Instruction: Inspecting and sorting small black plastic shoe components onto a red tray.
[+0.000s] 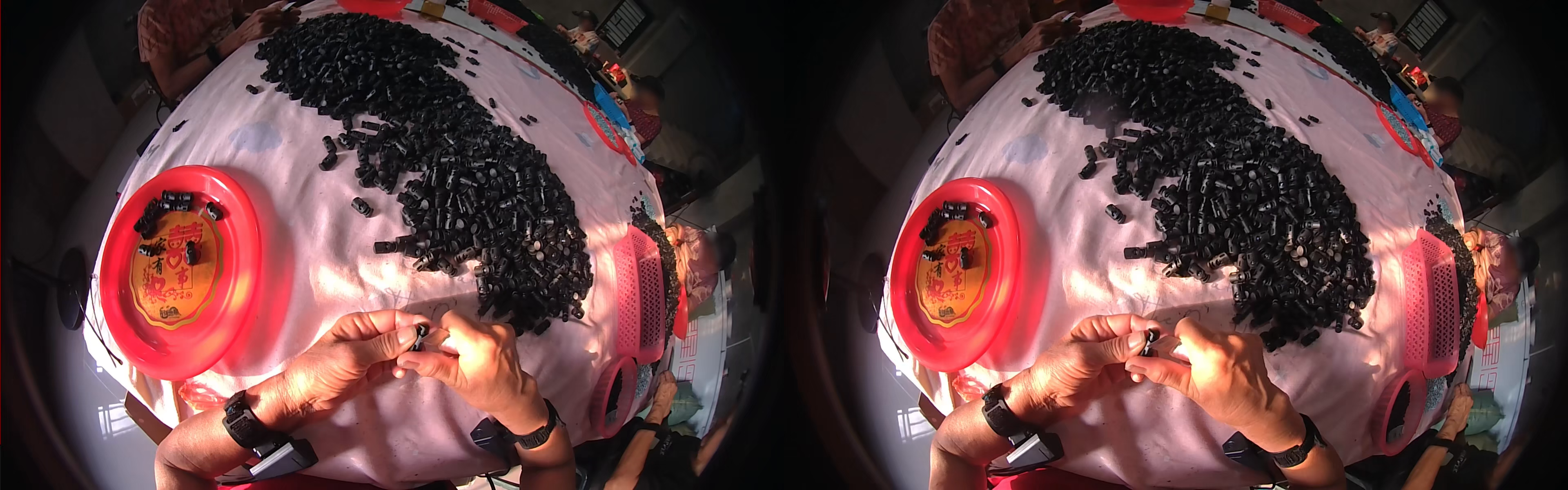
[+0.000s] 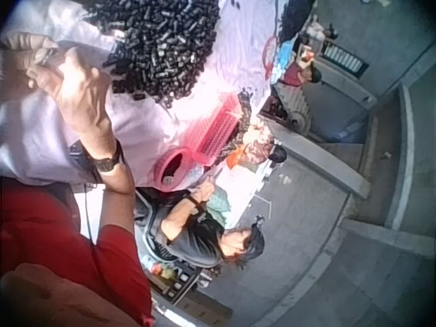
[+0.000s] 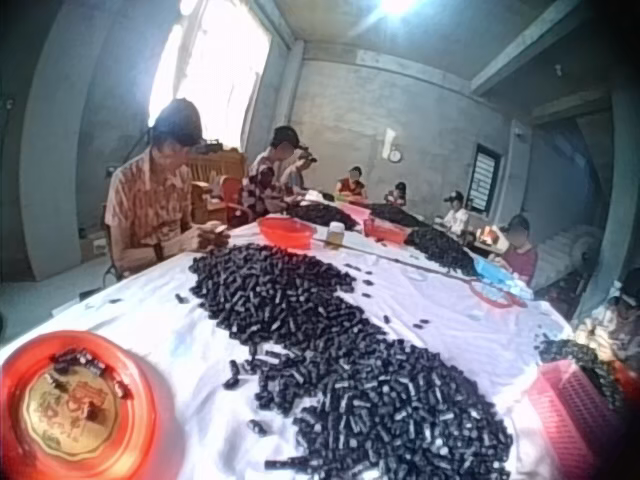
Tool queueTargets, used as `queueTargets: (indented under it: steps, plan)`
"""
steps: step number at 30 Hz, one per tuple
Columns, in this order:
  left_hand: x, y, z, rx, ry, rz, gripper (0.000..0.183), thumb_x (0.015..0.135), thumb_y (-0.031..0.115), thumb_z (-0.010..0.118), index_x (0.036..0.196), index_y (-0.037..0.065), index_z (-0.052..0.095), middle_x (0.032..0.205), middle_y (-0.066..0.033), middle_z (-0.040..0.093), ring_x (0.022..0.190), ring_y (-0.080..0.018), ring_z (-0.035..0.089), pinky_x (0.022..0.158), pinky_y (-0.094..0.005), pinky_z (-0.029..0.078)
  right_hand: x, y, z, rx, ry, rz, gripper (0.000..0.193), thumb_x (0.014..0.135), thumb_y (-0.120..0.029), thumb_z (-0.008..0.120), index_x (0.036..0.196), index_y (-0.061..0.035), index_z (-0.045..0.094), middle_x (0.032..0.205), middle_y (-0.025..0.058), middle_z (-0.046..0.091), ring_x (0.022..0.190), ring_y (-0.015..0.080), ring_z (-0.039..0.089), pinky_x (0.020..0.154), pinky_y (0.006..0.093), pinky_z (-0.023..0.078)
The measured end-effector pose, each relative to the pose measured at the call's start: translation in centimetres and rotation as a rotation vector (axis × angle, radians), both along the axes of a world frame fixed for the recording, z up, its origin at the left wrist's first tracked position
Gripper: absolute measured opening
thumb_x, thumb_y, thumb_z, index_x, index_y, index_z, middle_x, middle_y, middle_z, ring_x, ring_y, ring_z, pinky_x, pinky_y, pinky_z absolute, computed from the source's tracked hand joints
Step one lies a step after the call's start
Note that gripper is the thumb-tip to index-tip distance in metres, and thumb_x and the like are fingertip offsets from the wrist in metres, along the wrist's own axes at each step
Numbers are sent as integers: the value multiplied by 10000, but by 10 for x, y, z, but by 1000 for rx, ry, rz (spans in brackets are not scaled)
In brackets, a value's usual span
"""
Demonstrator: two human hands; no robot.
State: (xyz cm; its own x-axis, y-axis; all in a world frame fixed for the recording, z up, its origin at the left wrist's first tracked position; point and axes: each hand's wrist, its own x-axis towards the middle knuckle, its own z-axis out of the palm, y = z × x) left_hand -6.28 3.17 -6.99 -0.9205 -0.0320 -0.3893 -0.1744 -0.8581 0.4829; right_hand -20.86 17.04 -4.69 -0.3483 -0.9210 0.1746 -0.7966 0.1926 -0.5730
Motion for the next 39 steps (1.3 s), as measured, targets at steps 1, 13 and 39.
queueTargets:
  steps: [1,13,39]
  plan:
    - [0,0,-1,0,1,-2,309,986,247,613,1228,57,643,1096,-2,683,922,-60,601,846,-248,494,-1,-1,1,20,-29,0,447,793,-430,799,706,-58,568,591,98,626,523,250,664,453,345,502]
    - [-3,1,0,34,-8,23,277,990,218,606,1213,62,655,1094,6,682,908,-58,608,831,-237,494,-1,2,-10,-24,-19,30,451,800,-450,787,719,-64,570,595,83,640,529,245,667,447,346,496]
    - [-5,-2,-1,126,95,-68,270,989,200,610,1219,59,615,989,-4,649,841,-76,571,795,-232,484,-1,4,16,-132,-415,115,211,897,9,651,1103,13,604,835,85,707,758,146,732,647,257,582]
